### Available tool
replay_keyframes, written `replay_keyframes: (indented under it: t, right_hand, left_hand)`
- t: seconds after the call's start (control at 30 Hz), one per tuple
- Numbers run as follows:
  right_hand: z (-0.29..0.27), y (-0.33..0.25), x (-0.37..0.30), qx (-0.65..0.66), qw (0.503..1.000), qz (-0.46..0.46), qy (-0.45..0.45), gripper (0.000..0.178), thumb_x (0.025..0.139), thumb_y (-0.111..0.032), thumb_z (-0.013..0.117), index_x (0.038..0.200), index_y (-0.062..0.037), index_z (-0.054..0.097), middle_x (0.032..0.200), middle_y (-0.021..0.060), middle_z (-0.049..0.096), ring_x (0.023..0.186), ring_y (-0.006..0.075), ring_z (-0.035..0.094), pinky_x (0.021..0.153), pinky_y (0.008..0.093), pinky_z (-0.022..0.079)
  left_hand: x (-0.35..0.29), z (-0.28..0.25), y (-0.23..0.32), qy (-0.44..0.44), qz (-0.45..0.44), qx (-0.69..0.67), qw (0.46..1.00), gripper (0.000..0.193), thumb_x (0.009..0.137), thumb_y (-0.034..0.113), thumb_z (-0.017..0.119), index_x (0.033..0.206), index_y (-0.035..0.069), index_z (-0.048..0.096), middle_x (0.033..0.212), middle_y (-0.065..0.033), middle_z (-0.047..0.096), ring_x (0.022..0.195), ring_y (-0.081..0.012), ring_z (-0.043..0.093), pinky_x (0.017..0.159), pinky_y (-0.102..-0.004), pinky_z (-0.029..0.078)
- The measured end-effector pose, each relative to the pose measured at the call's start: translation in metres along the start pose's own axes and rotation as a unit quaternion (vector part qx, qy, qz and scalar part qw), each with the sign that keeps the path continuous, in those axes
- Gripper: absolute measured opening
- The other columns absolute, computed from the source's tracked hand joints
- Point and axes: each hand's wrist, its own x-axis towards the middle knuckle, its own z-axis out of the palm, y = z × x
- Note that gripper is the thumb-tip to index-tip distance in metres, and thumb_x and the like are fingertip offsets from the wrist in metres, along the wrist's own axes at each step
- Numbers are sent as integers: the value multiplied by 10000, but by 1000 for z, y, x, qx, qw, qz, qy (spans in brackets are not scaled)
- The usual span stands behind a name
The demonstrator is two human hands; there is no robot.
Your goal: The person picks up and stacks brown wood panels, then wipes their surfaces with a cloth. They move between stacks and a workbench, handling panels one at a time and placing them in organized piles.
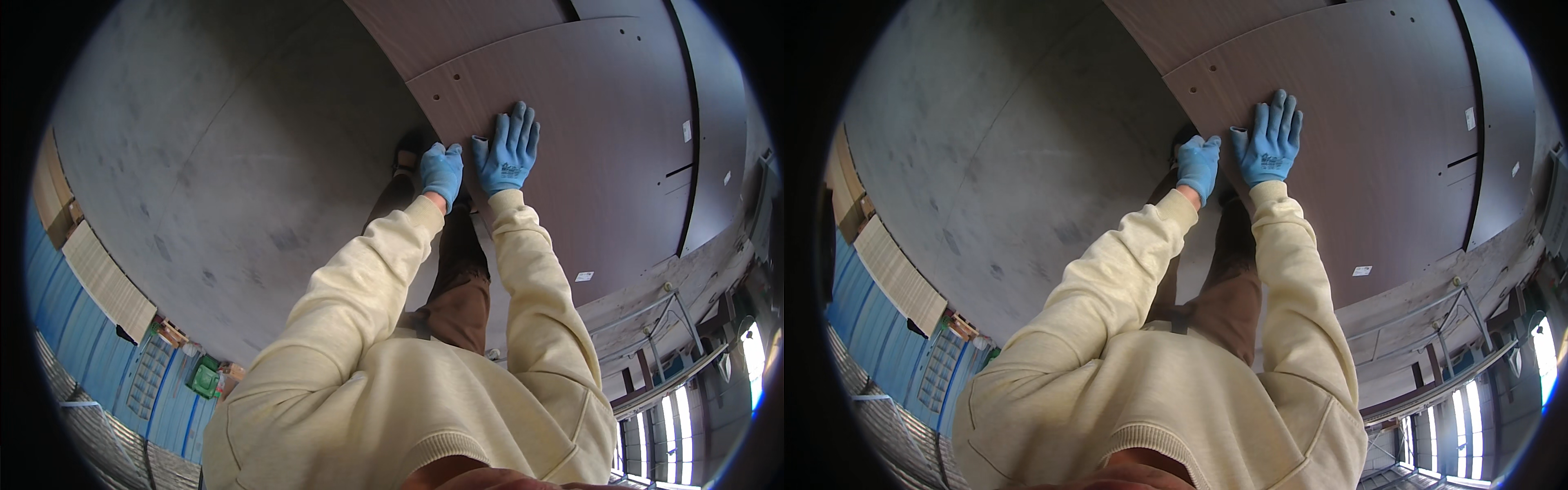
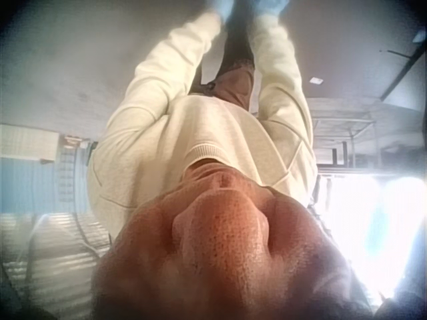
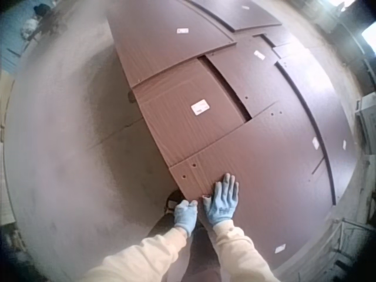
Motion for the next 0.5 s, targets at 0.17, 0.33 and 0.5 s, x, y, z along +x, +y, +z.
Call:
replay_keyframes:
  t: [0.17,0.33,0.5]
  right_hand:
    - [-3,5,-3,9,1000,1,11,586,923,-470,622,1317,-37,593,1636,240,355,1534,430,294,1259,564,207]
    - [-7,16,-5,51,999,0,14,605,869,-451,678,1308,-44,589,1617,224,386,1518,418,327,1259,560,220]
    - [-19,56,-17,19,999,16,48,642,883,-523,653,1296,-35,599,1612,225,393,1516,393,337,1252,546,223]
  left_hand:
    - [-9,-5,9,-12,-5,-17,1000,335,945,254,703,794,-36,631,693,-204,655,612,-297,597,630,-433,493]
    - [-21,4,19,-31,-144,-184,972,323,1013,284,667,814,32,635,734,-7,573,645,-147,474,624,-355,431]
    - [-26,10,16,-72,-232,-195,950,261,1041,335,633,1005,76,649,941,-12,612,834,-193,563,800,-395,457]
